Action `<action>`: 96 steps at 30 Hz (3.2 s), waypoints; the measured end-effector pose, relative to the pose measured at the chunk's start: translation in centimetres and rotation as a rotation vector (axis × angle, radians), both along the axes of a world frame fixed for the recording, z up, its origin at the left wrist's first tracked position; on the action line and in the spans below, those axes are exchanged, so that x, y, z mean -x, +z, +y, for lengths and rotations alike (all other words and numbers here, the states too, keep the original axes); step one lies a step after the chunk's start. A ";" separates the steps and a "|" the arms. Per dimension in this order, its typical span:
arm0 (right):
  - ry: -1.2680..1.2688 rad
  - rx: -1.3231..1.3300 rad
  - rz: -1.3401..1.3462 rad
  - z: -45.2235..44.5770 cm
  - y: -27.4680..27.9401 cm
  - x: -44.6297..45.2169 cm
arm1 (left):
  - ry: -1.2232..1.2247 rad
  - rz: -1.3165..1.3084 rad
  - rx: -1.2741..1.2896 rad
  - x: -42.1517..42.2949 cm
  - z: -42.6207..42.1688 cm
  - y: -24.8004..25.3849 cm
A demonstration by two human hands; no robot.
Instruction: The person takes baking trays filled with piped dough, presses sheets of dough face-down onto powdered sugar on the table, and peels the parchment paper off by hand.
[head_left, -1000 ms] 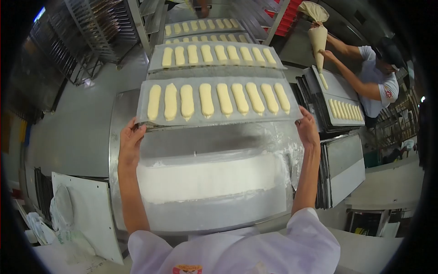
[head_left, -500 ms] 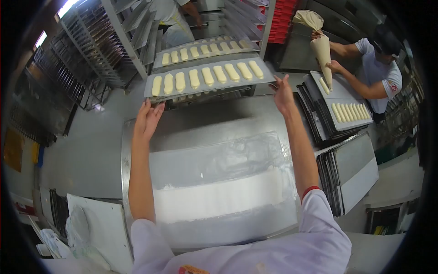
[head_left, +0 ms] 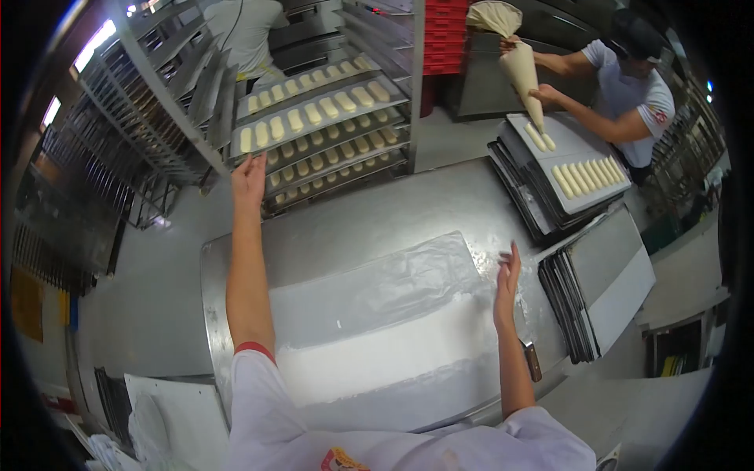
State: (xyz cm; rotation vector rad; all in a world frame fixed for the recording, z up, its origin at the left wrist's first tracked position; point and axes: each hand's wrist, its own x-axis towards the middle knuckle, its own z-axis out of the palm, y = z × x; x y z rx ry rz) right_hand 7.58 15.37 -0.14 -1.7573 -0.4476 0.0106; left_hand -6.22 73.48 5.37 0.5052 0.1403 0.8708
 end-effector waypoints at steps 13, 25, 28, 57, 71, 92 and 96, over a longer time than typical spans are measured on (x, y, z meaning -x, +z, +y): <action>-0.353 0.946 -0.377 -19.4 -5.7 8.4 | -0.234 0.431 -0.519 4.6 -22.9 0.7; -0.273 0.339 -0.120 -23.7 -10.5 3.7 | -0.080 0.981 -1.042 20.0 -37.1 3.3; -0.129 0.354 -0.175 -23.6 -9.4 2.6 | 0.118 1.012 -1.059 23.0 -38.1 3.3; 0.259 0.459 -0.179 -26.9 -8.4 -1.7 | -0.127 0.982 -1.239 5.9 -63.6 0.7; 0.188 0.462 -0.225 -26.4 -8.7 -1.5 | -0.054 1.065 -1.062 8.4 -63.5 -1.8; 0.157 0.499 -0.272 -26.1 -9.2 -1.3 | -0.328 1.208 -1.883 8.9 -66.8 -7.7; 0.145 0.496 -0.275 -26.1 -9.3 -1.3 | -0.378 1.217 -1.906 8.7 -67.1 -8.0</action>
